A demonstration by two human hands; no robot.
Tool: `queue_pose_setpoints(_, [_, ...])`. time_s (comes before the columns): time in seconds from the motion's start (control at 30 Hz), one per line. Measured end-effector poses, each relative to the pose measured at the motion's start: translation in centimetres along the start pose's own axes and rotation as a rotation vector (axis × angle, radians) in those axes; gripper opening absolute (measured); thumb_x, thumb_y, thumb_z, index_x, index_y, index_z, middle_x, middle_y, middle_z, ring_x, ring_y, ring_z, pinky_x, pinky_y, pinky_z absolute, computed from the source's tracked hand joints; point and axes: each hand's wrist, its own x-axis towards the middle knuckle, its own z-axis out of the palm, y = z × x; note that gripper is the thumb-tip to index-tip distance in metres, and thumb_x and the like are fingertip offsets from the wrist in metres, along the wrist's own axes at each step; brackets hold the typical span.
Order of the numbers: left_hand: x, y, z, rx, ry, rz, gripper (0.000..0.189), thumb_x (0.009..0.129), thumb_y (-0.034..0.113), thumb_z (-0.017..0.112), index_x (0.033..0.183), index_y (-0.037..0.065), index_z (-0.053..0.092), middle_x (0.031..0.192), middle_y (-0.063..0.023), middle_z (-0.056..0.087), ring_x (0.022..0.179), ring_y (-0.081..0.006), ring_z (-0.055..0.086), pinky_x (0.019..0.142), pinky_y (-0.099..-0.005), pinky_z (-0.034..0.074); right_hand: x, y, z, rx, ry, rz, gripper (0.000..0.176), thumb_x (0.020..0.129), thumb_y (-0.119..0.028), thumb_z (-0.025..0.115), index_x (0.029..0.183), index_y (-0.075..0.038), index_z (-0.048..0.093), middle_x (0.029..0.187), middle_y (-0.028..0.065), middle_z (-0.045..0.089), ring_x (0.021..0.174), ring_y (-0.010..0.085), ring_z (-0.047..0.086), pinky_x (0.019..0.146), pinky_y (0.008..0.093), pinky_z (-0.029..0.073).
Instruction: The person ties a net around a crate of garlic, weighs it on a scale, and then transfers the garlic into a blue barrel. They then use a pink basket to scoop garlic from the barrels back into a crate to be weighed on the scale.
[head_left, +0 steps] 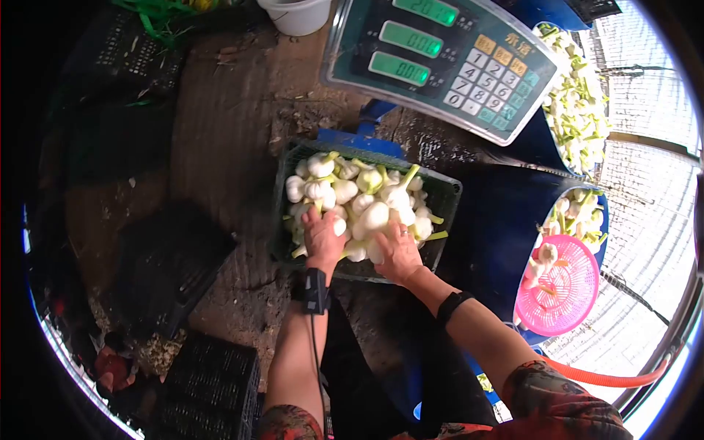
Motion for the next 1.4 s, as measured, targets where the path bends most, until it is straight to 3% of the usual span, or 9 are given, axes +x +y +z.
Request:
queue_pose_setpoints(0.13, [-0.8, -2.1, 0.3, -0.159, 0.153, 0.192, 0.038, 0.059, 0.020, 0.078, 0.091, 0.005, 0.066, 0.089, -0.0131, 0.056, 0.091, -0.0348, 0.051, 0.086, -0.0433, 0.044, 0.0, 0.4, -3.0, 0.216, -0.005, -0.005, 0.064, 0.059, -0.020, 0.075, 0.116, -0.007, 0.048, 0.127, 0.0265, 0.039, 0.115, 0.0428, 0.044, 0.092, 0.0457, 0.045])
queue_pose_setpoints(0.33, [-6.4, 6.4, -8.1, -0.414, 0.205, -0.019, 0.044, 0.060, 0.023, 0.082, 0.097, 0.003, 0.067, 0.088, -0.0128, 0.062, 0.085, -0.0313, 0.058, 0.078, -0.0414, 0.048, -7.2, -1.2, -12.2, 0.625, 0.349, -0.014, 0.065, 0.061, -0.015, 0.079, 0.117, -0.005, 0.049, 0.109, 0.0158, 0.055, 0.101, 0.0331, 0.055, 0.089, 0.0400, 0.045])
queue_pose_setpoints(0.57, [-13.7, 27.4, -7.5, -0.948, 0.000, 0.215, 0.040, 0.067, 0.030, 0.083, 0.097, 0.007, 0.069, 0.073, -0.0065, 0.058, 0.060, -0.0166, 0.057, 0.054, -0.0310, 0.047, -21.7, 6.4, -22.7, 0.826, 0.693, 0.647, 0.056, 0.062, -0.007, 0.073, 0.113, -0.002, 0.051, 0.099, 0.0111, 0.057, 0.093, 0.0215, 0.057, 0.080, 0.0331, 0.047])
queue_pose_setpoints(0.7, [-17.3, 36.7, -0.1, -1.090, -0.391, 0.354, 0.057, 0.070, 0.023, 0.079, 0.120, 0.007, 0.056, 0.103, -0.0176, 0.062, 0.094, -0.0348, 0.059, 0.081, -0.0414, 0.048, -25.8, 15.8, -23.6, 0.459, 0.465, 0.890, 0.061, 0.064, -0.013, 0.075, 0.117, 0.000, 0.050, 0.115, 0.0184, 0.052, 0.107, 0.0288, 0.053, 0.089, 0.0394, 0.044])
queue_pose_setpoints(0.8, [-19.0, 39.0, 0.7, -0.845, -0.255, 0.300, 0.056, 0.075, 0.017, 0.073, 0.125, 0.004, 0.050, 0.125, -0.0228, 0.050, 0.116, -0.0379, 0.048, 0.099, -0.0421, 0.039, -26.8, 19.8, -20.5, 0.077, 0.519, 0.978, 0.064, 0.067, -0.017, 0.076, 0.123, -0.002, 0.050, 0.129, 0.0226, 0.043, 0.122, 0.0354, 0.042, 0.098, 0.0438, 0.037])
queue_pose_setpoints(0.93, [-17.8, 33.3, 1.8, -1.103, -0.251, 0.262, 0.034, 0.083, 0.015, 0.064, 0.115, 0.005, 0.057, 0.114, -0.0171, 0.058, 0.101, -0.0316, 0.061, 0.085, -0.0385, 0.052, -21.8, 13.4, -21.6, 0.542, 0.846, 0.532, 0.033, 0.077, -0.005, 0.068, 0.109, -0.003, 0.060, 0.106, 0.0117, 0.061, 0.102, 0.0233, 0.058, 0.087, 0.0347, 0.045])
queue_pose_setpoints(1.13, [-14.9, 18.3, -2.0, -0.896, 0.000, 0.007, 0.012, 0.084, 0.005, 0.061, 0.096, 0.006, 0.062, 0.092, -0.0112, 0.060, 0.069, -0.0222, 0.061, 0.060, -0.0297, 0.052, -11.0, 5.1, -15.9, 0.938, 0.349, 0.374, 0.021, 0.079, -0.012, 0.071, 0.095, -0.001, 0.064, 0.086, 0.0085, 0.067, 0.077, 0.0154, 0.065, 0.070, 0.0278, 0.052])
queue_pose_setpoints(1.3, [-16.2, 7.0, -1.7, -0.669, 0.118, -0.167, 0.022, 0.077, 0.003, 0.067, 0.098, 0.008, 0.061, 0.088, -0.0093, 0.058, 0.067, -0.0209, 0.059, 0.065, -0.0328, 0.050, -3.3, 3.4, -10.4, 0.598, 0.339, 0.361, 0.039, 0.073, -0.023, 0.070, 0.105, -0.004, 0.057, 0.098, 0.0190, 0.060, 0.090, 0.0371, 0.060, 0.079, 0.0430, 0.049])
queue_pose_setpoints(1.4, [-17.7, 3.2, -2.0, -0.584, 0.099, -0.229, 0.028, 0.077, 0.003, 0.068, 0.103, 0.009, 0.060, 0.093, -0.0079, 0.056, 0.067, -0.0194, 0.059, 0.065, -0.0322, 0.050, 1.2, 3.2, -9.1, 0.547, 0.328, 0.441, 0.053, 0.072, -0.023, 0.075, 0.117, -0.007, 0.053, 0.106, 0.0187, 0.061, 0.095, 0.0317, 0.062, 0.081, 0.0382, 0.050])
